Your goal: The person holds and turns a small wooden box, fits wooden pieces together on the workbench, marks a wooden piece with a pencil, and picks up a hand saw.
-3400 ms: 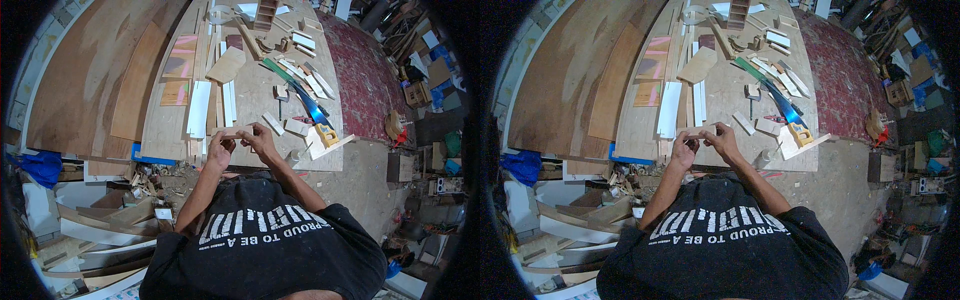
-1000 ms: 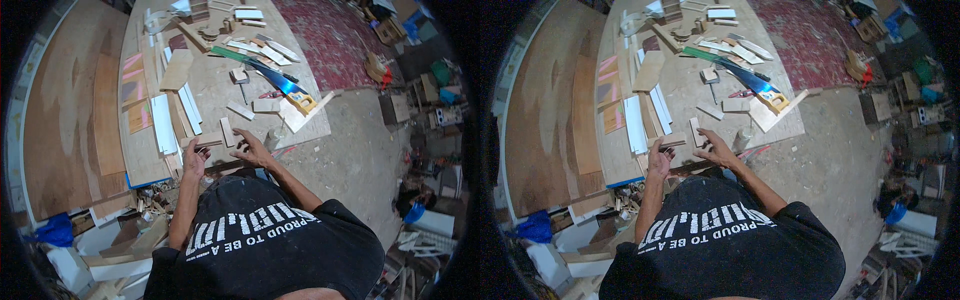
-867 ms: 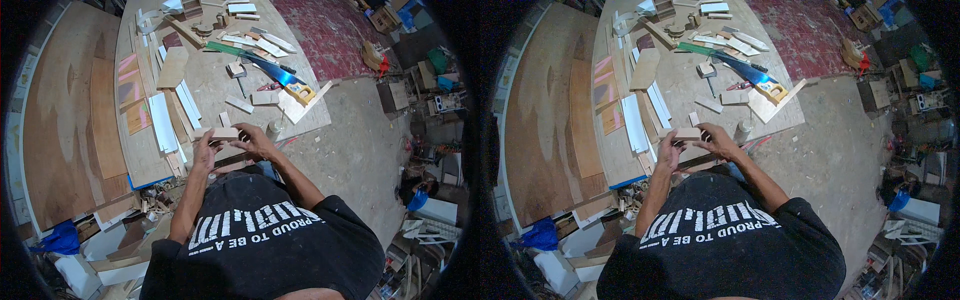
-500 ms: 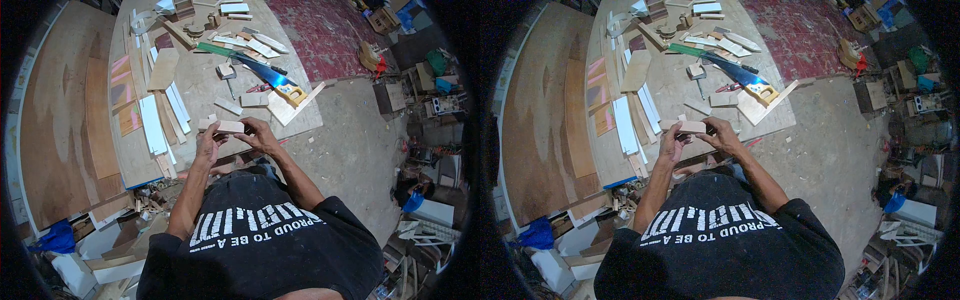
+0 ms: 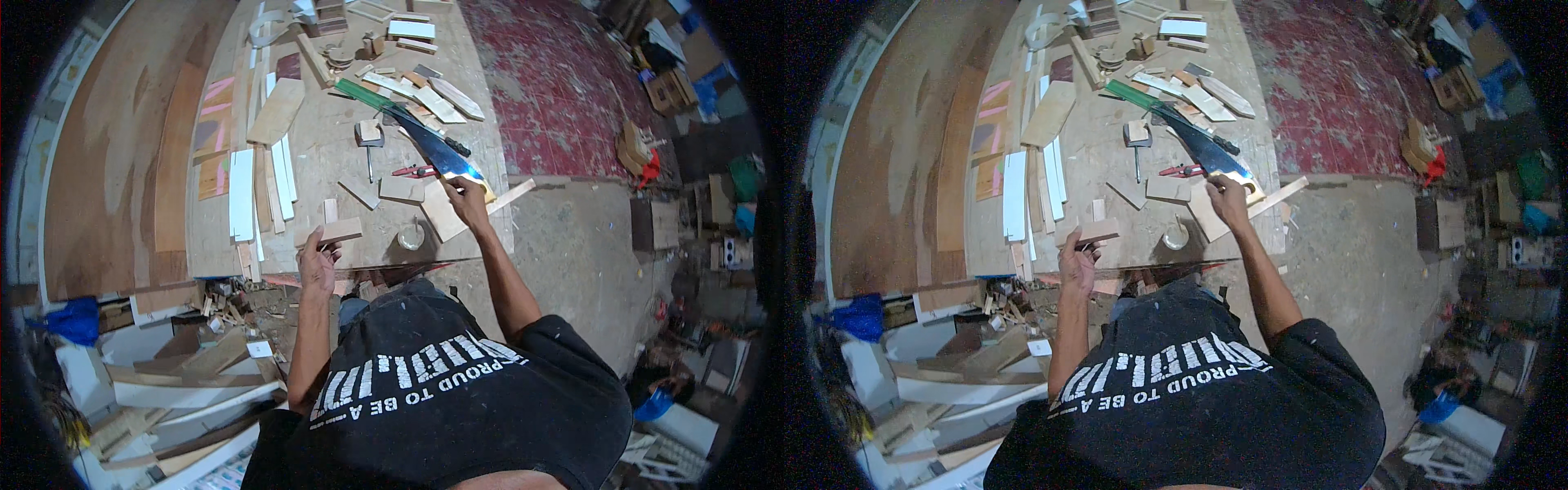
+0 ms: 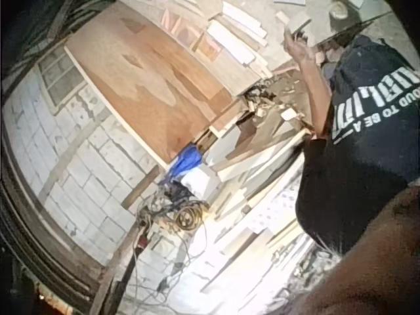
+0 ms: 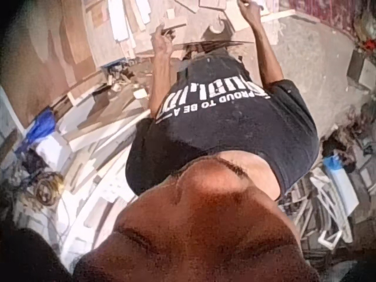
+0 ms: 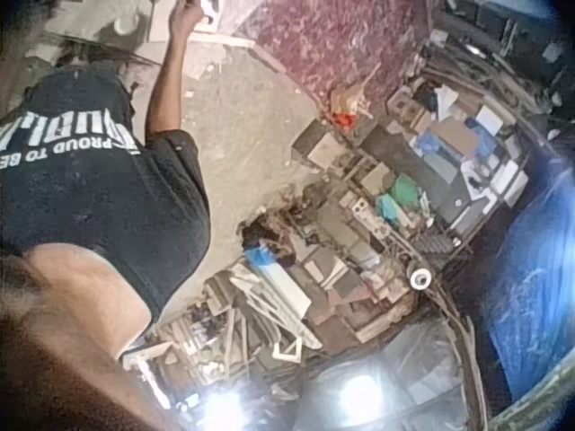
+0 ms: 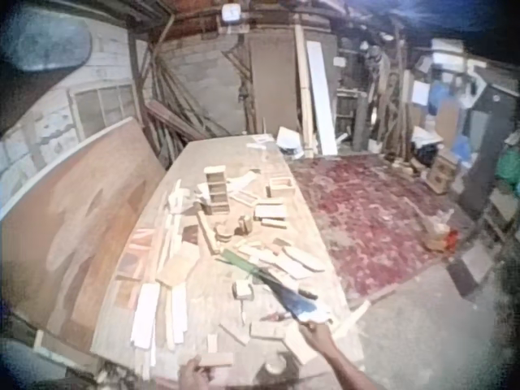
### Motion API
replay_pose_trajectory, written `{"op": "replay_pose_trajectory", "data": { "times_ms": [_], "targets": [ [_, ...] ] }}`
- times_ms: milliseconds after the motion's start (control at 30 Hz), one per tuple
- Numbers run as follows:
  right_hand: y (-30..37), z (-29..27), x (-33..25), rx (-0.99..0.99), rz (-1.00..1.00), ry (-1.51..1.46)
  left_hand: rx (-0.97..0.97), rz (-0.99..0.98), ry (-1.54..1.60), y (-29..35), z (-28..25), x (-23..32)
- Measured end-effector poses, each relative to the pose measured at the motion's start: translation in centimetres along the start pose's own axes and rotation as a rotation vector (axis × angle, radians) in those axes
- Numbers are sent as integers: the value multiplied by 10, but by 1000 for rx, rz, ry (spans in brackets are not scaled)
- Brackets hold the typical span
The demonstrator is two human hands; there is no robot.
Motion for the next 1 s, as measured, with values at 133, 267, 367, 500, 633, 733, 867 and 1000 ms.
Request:
{"op": "replay_pose_trajectory", "data": {
  "times_ms": [133,267,367,500,633,733,867,1000],
  "targets": [
    [-39,31,54,-188,-192,204,72,45,138,19,-27,-11],
    [-91,65,68,-218,-438,474,34,121,229,27,-28,-22],
    [-113,90,31,-447,-184,642,133,252,264,39,-37,-21],
    [-120,112,0,-553,36,683,155,312,228,60,-36,-10],
    [-127,133,19,-427,131,627,179,373,273,75,-33,-1],
    [-125,146,1,-305,229,476,186,389,324,82,-45,1],
    [-149,148,43,-237,55,305,98,359,319,80,-37,12],
    [-156,137,18,209,-427,72,50,284,303,71,-35,21]
  ]
}}
Point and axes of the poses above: each hand's wrist, its own y-axis away from the middle knuckle, its own z-axis out of the palm, x = y × z, the point moved 1 cm from there along -y, towards the middle knuckle, and after that the axes turned 13 degrees about -z, right-handed, at the moved point
